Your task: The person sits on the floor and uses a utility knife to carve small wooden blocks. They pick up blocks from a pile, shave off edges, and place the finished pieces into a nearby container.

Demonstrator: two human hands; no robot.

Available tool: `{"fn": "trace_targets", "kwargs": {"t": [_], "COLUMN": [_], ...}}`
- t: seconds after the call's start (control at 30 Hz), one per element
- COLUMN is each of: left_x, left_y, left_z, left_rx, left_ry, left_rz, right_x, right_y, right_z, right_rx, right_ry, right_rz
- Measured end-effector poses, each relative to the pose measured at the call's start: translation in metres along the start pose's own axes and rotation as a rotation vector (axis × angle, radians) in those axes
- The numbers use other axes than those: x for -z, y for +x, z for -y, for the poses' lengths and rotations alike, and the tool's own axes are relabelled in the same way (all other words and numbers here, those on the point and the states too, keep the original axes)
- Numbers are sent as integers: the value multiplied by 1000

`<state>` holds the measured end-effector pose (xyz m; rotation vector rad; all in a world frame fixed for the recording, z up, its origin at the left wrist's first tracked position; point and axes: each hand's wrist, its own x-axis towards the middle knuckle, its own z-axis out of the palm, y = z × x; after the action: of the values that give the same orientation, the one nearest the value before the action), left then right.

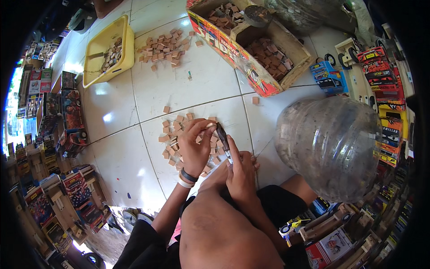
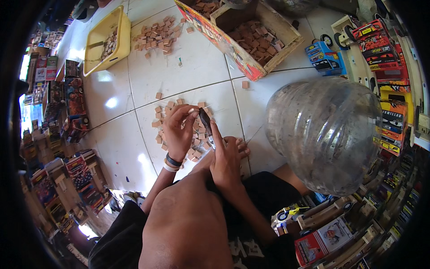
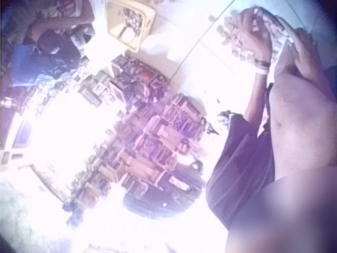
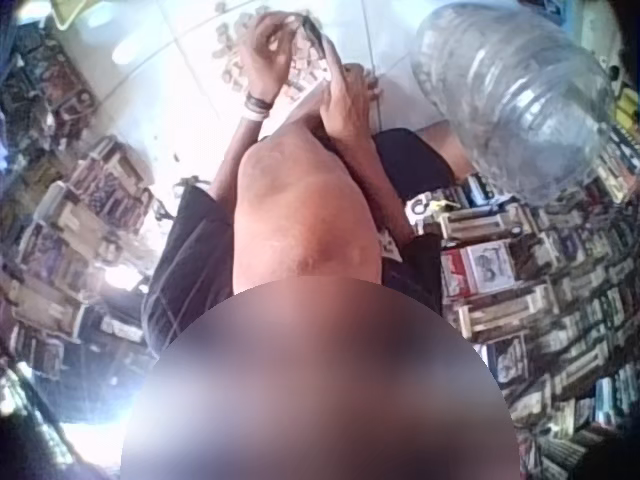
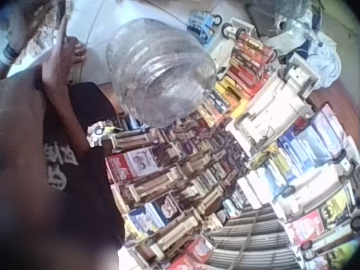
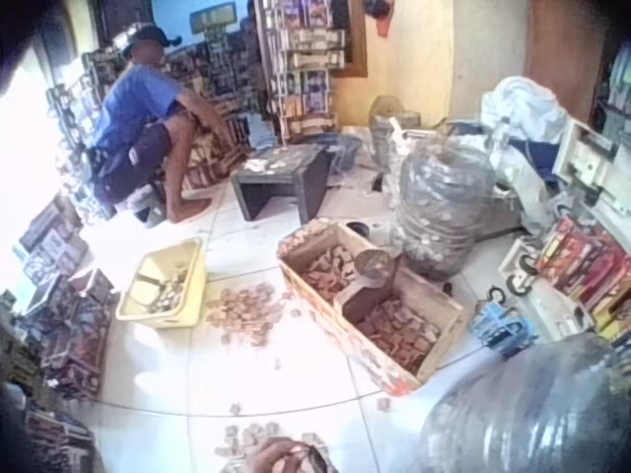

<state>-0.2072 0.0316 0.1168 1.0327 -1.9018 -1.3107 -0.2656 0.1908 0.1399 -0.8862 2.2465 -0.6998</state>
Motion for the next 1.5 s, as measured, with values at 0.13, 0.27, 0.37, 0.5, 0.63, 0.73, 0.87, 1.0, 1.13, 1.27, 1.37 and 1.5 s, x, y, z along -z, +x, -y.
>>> {"fn": "trace_targets", "kwargs": {"t": [0.13,0.27,0.37,0.5,0.63,0.73,0.87,1.0,1.13,1.27,1.37,1.5], "left_x": [19,43,44,38,34,35,33,31,30,29,28,30], "left_y": [8,13,11,5,1,3,3,1,0,0,0,2], "left_z": [6,1,-5,-13,-17,-16,-15,-14,-10,-9,-9,-10], "left_rx": [380,463,466,481,473,461,442,433,446,446,441,443], "left_ry": [-396,-362,-381,-362,-342,-309,-297,-301,-331,-364,-356,-317], "left_rz": [117,214,259,286,277,281,290,276,261,246,246,253], "right_x": [12,33,38,33,29,26,22,19,21,25,26,27], "right_y": [1,-3,-3,-7,-11,-11,-11,-12,-12,-11,-9,-8], "right_z": [-9,-29,-37,-33,-23,-21,-22,-24,-25,-23,-20,-16], "right_rx": [24,112,207,218,187,205,215,192,181,223,205,193], "right_ry": [190,339,332,291,340,346,341,455,416,395,348,307], "right_rz": [-54,-1,66,116,149,133,110,102,119,105,109,111]}}
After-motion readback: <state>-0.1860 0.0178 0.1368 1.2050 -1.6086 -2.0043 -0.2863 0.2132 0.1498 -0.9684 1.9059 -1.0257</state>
